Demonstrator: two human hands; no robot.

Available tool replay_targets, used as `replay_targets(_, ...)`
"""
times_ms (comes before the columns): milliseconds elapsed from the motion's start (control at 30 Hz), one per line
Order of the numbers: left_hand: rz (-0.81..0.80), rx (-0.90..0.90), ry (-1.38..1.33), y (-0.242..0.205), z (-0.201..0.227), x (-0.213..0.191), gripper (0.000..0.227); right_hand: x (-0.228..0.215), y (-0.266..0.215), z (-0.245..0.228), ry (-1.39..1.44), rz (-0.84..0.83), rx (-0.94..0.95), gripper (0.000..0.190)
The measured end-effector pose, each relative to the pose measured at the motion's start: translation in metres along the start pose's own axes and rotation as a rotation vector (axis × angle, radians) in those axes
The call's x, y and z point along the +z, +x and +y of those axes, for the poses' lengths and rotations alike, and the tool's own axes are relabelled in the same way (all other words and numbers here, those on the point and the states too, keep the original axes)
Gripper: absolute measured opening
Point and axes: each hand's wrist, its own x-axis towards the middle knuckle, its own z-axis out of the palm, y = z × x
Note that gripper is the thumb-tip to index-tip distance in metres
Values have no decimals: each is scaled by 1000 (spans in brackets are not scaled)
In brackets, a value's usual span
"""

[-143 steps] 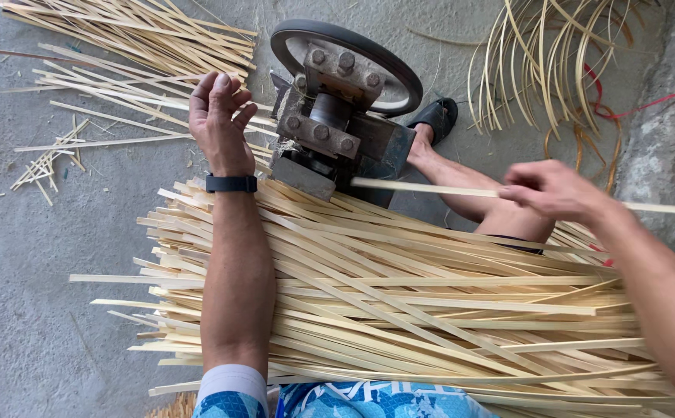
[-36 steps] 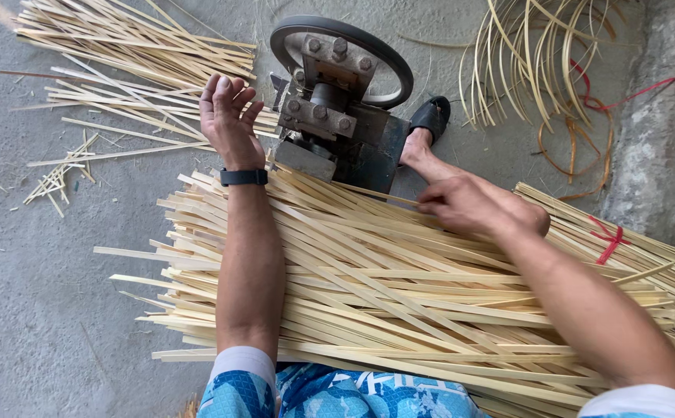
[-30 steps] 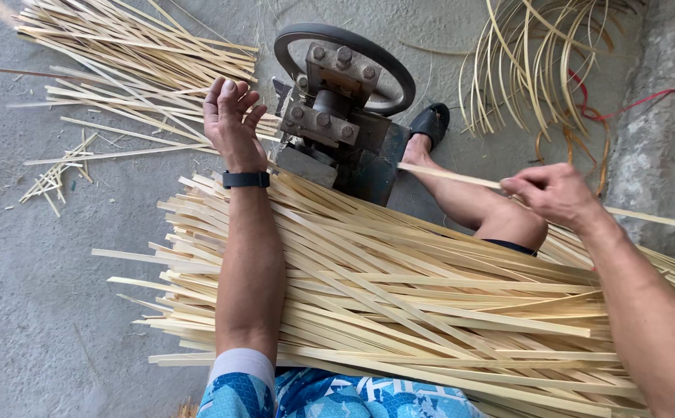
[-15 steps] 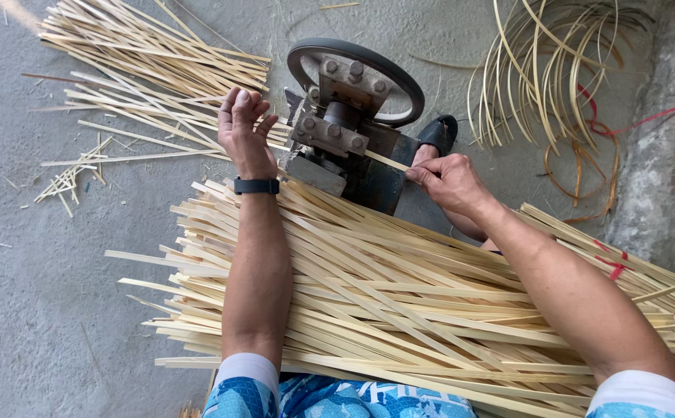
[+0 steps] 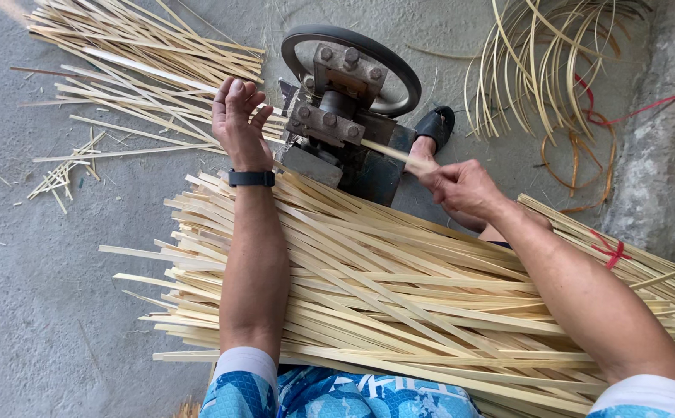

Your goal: The person sits on the floor and uses a bench grinder to smooth and sharpen thin bamboo strips. They feed each strip through the rotating wheel one at a time, then place the finished pieces into a growing pile.

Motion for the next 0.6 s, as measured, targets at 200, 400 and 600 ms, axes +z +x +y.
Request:
replay_targets(200,1,-11,12,0,0,-2,40,26,-40,-17,3,-289,-171,26)
replay_targets(400,-6,12,32,0,-3,-2,41,15,-81,-29,-137,-164,-415,20)
replay_targets(600,-12,96,70,-3,5,8,41,15,-100,-45,-228,-56,-513,17)
